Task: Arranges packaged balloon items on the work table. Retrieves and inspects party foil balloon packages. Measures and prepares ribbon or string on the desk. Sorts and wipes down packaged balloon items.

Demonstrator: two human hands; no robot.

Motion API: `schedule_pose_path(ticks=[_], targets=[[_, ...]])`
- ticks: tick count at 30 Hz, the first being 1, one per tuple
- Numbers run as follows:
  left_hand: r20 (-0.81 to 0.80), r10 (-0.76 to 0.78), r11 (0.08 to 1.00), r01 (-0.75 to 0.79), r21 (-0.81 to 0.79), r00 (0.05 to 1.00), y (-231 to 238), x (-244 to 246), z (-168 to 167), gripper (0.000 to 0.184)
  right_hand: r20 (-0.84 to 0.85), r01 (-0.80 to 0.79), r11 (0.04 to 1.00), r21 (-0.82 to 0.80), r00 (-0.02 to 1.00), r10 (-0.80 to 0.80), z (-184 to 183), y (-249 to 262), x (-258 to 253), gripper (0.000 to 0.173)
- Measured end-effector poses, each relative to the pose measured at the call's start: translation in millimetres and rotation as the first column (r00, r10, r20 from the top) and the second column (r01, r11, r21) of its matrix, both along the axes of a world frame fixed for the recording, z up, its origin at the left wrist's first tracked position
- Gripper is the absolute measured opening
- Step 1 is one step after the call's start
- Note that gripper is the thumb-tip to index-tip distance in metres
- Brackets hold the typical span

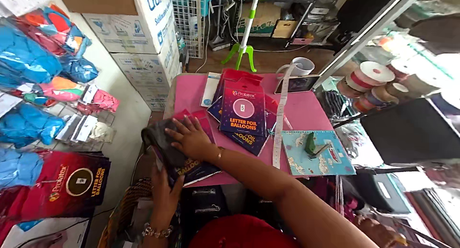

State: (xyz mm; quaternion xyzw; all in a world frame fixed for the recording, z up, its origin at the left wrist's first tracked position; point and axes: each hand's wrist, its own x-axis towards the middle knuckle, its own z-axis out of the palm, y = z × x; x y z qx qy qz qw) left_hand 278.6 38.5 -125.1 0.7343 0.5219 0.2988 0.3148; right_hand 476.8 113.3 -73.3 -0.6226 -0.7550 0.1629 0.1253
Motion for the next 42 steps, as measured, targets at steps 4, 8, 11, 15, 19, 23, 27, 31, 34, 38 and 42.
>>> schedule_pose_path(ticks=[4,8,11,15,19,23,27,31,34,38,42], targets=[[0.047,0.005,1.0,-0.004,-0.005,0.999,0,3,-3,0.09,0.008,0.195,0.981,0.018,0.981,-0.195,0,39,8,0.053],[0.088,0.011,1.0,-0.011,-0.003,0.996,-1,4,-8,0.091,-0.084,0.109,0.993,0.054,0.991,-0.104,-6,5,0,0.052],[0.117,-0.019,1.0,0.021,-0.016,0.993,-4,3,-3,0.076,-0.141,-0.041,0.979,0.201,0.988,0.07,-18,-57,-14,0.047],[0.223,0.105,0.99,-0.081,-0.115,0.969,-19,0,9,0.053,-0.366,-0.181,0.937,0.3,0.885,0.288,-18,-124,1,0.037],[0.402,0.137,0.979,-0.185,0.083,0.906,-2,-12,11,0.039,-0.671,-0.106,0.972,0.208,0.708,0.22,4,-165,38,0.036],[0.394,0.314,0.929,-0.365,0.06,0.864,3,-3,69,0.039,-0.772,0.112,0.962,0.249,0.623,0.127,17,-195,74,0.038],[0.528,0.189,0.971,-0.239,0.027,0.828,16,31,107,0.041,-0.816,0.168,0.914,0.369,0.529,0.232,29,-215,92,0.044],[0.569,0.057,0.998,-0.038,-0.046,0.82,29,98,119,0.04,-0.79,0.131,0.886,0.445,0.524,0.319,34,-222,90,0.046],[0.67,0.014,0.98,0.123,-0.158,0.742,45,147,101,0.034,-0.789,0.116,0.89,0.442,0.523,0.323,32,-224,85,0.046],[0.672,-0.05,0.94,0.263,-0.219,0.739,56,190,84,0.043,-0.812,0.131,0.902,0.411,0.503,0.296,26,-227,85,0.046],[0.364,-0.366,0.925,0.379,0.04,0.856,58,166,65,0.074,-0.822,0.205,0.904,0.375,0.525,0.222,24,-233,89,0.045]])
